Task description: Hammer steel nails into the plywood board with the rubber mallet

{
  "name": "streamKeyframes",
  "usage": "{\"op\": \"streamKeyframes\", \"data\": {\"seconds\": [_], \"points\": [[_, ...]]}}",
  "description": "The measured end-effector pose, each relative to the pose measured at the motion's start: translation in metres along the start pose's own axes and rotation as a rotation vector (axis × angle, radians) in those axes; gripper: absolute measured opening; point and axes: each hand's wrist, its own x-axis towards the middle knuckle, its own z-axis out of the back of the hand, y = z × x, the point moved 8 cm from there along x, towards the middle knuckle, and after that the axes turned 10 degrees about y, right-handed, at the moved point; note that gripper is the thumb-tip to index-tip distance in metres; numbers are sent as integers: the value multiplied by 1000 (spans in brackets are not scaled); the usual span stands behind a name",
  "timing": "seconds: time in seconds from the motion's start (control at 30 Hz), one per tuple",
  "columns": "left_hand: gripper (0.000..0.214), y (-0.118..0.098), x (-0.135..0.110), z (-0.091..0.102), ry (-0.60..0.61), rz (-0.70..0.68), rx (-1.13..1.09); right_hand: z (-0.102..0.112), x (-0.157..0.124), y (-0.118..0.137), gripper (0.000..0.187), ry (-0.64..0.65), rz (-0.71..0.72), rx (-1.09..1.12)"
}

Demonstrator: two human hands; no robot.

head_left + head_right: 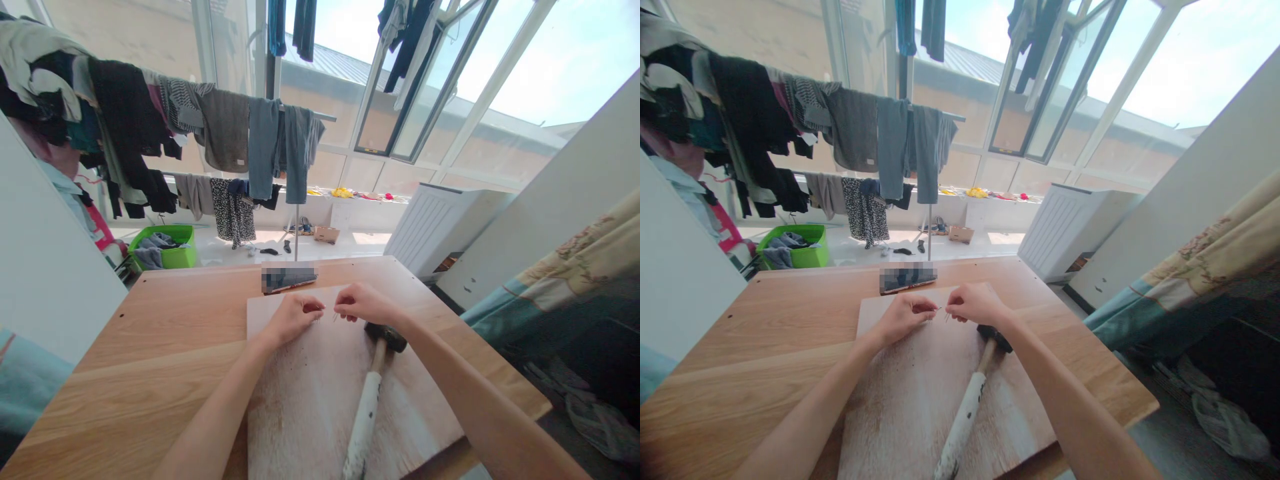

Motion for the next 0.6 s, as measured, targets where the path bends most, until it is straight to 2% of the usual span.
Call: {"op": "streamKeyframes", "data": {"seconds": [0.13, 0.23, 0.3, 0.4, 0.5, 0.6], "points": [[20, 0, -2, -13, 239, 88, -130, -19, -11, 15, 19, 192, 104, 59], [34, -3, -7, -15, 361, 139, -136, -18, -9, 16, 20, 155, 100, 13], [40, -4, -10, -10, 361, 162, -98, -10, -4, 14, 22, 32, 66, -57], [34, -5, -10, 4, 275, 164, 2, -6, 6, 18, 27, -122, 48, -170], [25, -9, -8, 14, 184, 116, 102, -13, 14, 27, 24, -115, 73, -257], [23, -8, -8, 18, 147, 98, 165, -17, 17, 33, 15, -79, 77, -307]]}}
